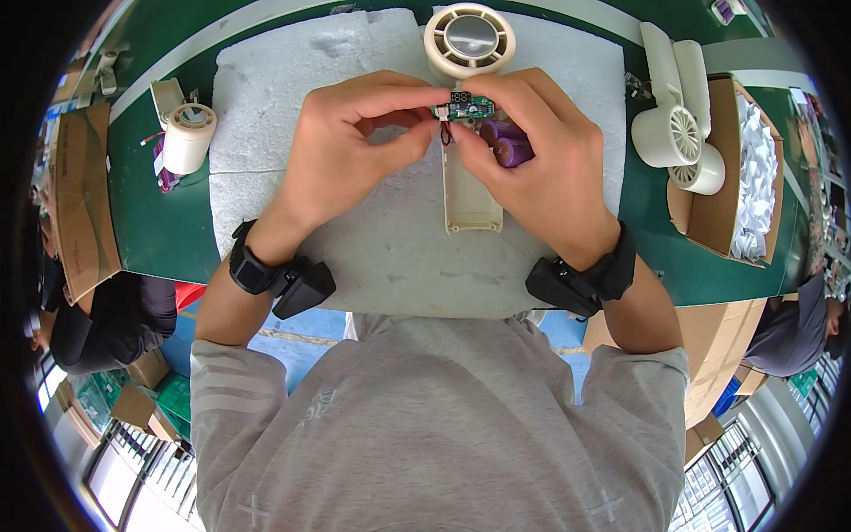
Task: The person connects a battery to a circuit board by hand, fits the battery into a fan housing, and sets the unit aside before repeating the process.
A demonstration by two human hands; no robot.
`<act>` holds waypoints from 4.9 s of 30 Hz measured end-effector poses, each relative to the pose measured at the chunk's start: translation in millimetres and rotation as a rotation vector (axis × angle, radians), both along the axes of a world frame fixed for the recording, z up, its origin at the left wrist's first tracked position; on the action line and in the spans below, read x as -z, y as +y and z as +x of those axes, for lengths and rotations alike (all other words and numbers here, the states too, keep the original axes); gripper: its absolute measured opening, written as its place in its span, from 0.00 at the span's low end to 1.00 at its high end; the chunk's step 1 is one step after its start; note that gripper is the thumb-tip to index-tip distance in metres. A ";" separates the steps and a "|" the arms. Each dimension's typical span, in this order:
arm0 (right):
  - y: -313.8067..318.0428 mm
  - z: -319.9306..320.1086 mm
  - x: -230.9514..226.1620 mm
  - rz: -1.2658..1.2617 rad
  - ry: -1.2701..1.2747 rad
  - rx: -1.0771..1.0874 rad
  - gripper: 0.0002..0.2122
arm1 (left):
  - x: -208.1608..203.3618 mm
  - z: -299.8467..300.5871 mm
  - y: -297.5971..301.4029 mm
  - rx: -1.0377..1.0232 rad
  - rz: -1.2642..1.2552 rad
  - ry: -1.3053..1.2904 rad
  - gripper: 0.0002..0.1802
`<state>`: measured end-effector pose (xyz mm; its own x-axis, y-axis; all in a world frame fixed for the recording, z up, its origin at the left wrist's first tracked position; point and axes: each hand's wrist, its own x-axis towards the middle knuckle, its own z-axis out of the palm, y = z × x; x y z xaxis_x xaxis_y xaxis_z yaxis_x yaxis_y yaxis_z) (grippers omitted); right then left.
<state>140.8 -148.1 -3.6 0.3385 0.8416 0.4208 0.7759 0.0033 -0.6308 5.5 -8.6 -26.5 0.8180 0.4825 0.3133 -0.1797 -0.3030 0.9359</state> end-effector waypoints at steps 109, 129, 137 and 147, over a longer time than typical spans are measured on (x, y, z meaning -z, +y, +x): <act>-14.5 30.4 -31.3 -0.447 0.092 0.033 0.09 | -12.6 -3.9 9.5 0.036 -0.127 0.236 0.18; -17.1 24.7 -32.1 -0.222 -0.306 -0.115 0.04 | -14.9 -4.4 9.6 0.003 -0.099 0.269 0.18; -22.5 20.8 -21.4 -0.187 -0.314 -0.129 0.05 | -13.7 -7.0 9.4 0.057 -0.216 0.273 0.18; -20.4 13.1 -16.2 -0.249 -0.525 -0.084 0.05 | -11.8 -3.9 14.5 0.095 -0.213 0.270 0.19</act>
